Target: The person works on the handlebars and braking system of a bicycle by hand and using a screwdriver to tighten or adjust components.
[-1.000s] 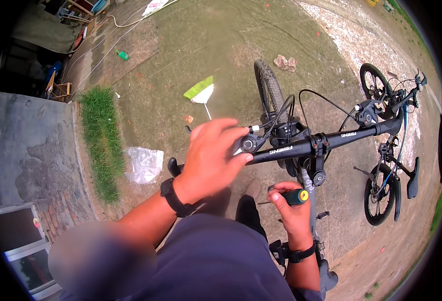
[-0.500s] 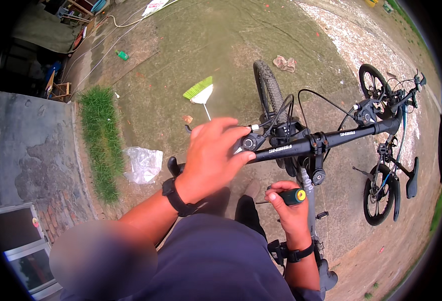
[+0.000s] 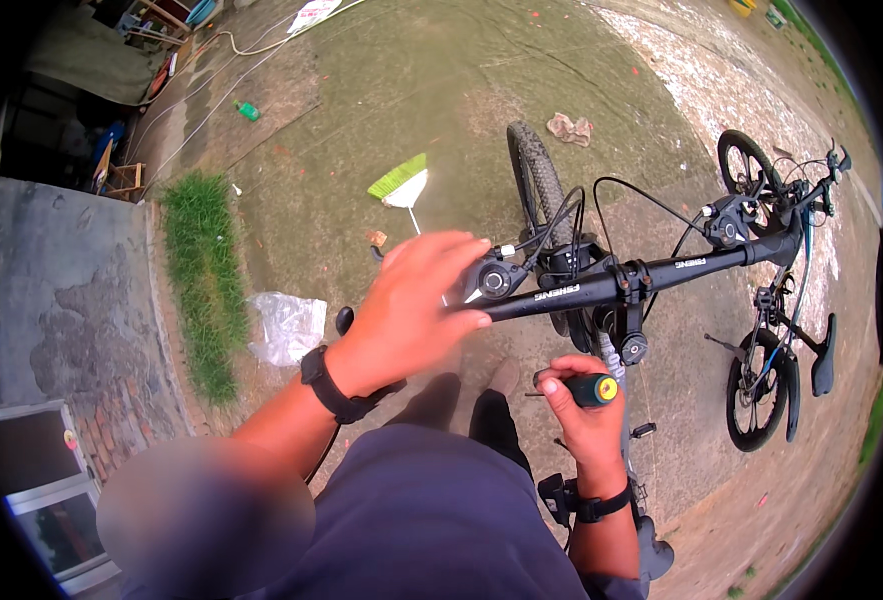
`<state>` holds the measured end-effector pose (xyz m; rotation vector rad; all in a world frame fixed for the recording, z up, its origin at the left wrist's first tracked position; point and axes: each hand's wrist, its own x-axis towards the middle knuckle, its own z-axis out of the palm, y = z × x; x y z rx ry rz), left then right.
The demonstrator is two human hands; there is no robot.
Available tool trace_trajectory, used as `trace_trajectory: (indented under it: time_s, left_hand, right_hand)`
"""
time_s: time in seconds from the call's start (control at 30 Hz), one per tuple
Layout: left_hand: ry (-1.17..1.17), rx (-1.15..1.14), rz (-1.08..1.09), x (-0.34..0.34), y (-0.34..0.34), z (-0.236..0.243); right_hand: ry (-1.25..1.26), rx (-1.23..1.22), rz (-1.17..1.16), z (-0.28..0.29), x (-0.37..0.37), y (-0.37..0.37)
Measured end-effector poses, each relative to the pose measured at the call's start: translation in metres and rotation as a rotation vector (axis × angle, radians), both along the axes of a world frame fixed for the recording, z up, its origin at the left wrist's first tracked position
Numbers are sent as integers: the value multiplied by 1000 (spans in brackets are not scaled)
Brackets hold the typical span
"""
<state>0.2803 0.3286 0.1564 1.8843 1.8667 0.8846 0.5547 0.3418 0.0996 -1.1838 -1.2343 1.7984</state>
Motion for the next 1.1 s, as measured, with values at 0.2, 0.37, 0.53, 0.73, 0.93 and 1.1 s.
trace_trajectory:
  time_s: [0.2, 0.37, 0.53, 0.73, 0.93, 1.1]
  left_hand:
    - [60, -40, -21, -19, -10, 1]
    - [114, -2, -2, -14, -15, 5]
    - [173, 69, 58, -7, -26, 10]
    - [258, 141, 121, -9, -32, 4]
    - [252, 139, 133, -6, -34, 4]
    - [310, 103, 161, -3, -40, 6]
  right_hand:
    - [-96, 410, 24, 24, -18, 21]
    - [-127, 541, 9, 37, -25, 29]
    - [-220, 603, -23, 44, -8, 35]
    - [-447, 779, -29, 63, 3, 45]
    - [-412, 794, -92, 88, 16, 57]
    - [-564, 1106, -39, 92, 18, 72]
